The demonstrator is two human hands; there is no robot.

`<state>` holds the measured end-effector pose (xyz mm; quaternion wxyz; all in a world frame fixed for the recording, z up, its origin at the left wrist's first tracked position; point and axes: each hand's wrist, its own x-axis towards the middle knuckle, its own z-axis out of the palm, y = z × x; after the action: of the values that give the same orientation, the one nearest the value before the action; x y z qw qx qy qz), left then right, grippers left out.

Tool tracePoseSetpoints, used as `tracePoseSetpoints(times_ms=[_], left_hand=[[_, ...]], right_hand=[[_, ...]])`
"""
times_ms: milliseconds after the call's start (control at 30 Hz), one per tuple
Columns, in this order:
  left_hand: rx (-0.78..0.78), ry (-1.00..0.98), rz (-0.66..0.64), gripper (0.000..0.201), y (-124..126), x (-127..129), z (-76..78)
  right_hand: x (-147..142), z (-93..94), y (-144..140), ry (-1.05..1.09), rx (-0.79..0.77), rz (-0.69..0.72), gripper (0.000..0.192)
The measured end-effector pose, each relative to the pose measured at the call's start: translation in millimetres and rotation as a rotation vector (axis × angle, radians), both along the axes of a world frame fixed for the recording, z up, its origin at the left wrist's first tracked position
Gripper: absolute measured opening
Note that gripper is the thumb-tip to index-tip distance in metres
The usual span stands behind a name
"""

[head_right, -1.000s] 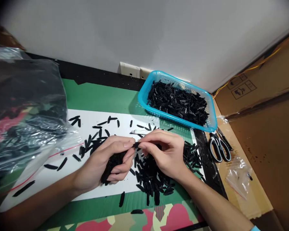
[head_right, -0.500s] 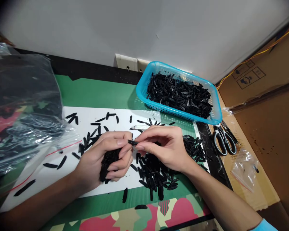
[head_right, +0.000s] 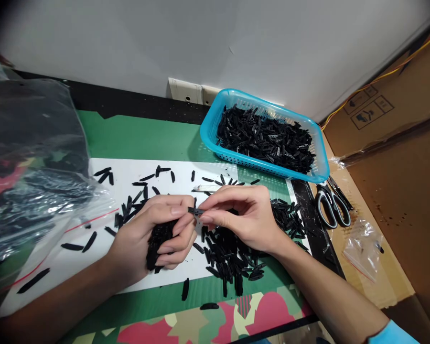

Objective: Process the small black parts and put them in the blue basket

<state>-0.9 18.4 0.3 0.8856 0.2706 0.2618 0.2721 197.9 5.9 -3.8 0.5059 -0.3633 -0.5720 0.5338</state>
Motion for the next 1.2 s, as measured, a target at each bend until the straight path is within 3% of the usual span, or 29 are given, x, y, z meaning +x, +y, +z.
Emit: tracePoseSetpoints(times_ms=[300,533,667,833,933,1200], left_hand=[[-0.022,-0.009,-0.017,0.032,-0.4,-1.1,0.4],[-0.028,0.024,-0.013,0.039,1.0,0.8,1.9],[0.015,0.054,-0.042,0.05,0.5,1.7,0.7],[0.068,0.085,-0.06,0.053,-8.0,6.2,-1.7],[0.072,0.079,-0.057,0.049,-12.5,7.7,-2.1],[0.082,0.137,-0.039,0.052,-9.5,7.8,-0.4]], right_hand=[[-0.4,0.9,-0.1,-0.054,0.016,-0.041,0.002],[23.1,11.6,4.9,-0.222,0.232,-0.187,0.018],[26.9,13.4,2.7,-0.326,0.314,-0.114,0.027],[8.4,17.2,-5.1,-0.423,0.405,-0.023,0.004],[0.3,18.7,-7.4,-0.492,0.474,0.049,0.009],[0.9,17.4,-10.0,-0.53,0.406,-0.025,0.005]])
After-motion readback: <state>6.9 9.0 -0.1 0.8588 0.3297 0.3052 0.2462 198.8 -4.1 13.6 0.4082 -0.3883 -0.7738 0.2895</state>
